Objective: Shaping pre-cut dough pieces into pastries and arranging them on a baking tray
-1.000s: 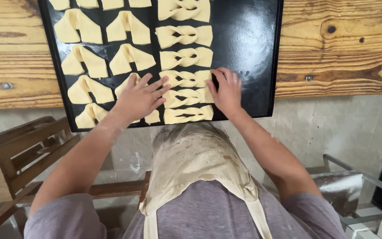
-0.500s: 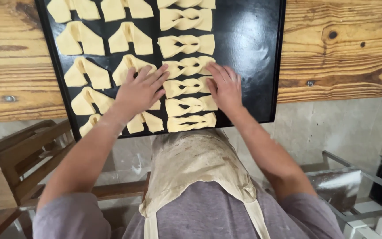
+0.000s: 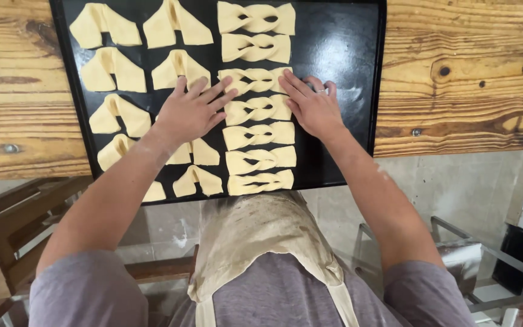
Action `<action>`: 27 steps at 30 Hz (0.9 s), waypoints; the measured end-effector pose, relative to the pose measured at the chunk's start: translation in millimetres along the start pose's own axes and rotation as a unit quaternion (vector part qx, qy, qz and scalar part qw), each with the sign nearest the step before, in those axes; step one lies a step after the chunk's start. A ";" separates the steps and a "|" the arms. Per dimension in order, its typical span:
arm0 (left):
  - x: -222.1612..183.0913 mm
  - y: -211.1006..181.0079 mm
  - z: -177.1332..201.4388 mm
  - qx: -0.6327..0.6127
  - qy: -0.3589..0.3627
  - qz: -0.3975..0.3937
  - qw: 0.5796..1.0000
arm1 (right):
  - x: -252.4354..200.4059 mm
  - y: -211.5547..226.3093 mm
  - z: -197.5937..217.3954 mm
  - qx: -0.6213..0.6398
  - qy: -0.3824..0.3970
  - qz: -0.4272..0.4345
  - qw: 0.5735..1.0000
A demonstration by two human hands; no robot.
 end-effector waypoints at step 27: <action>66.0 62.9 16.8 0.056 -0.120 -0.091 0.987 | 85.8 -22.0 -10.3 0.229 -0.139 -0.266 0.926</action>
Point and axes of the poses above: each hand's wrist, its own x-axis towards the middle knuckle, its own z-axis out of the back of the hand, y = z × x, the point moved 5 cm from there along x, towards the middle knuckle, and after that the axes turned 7 degrees about y, right-handed, at the moved point
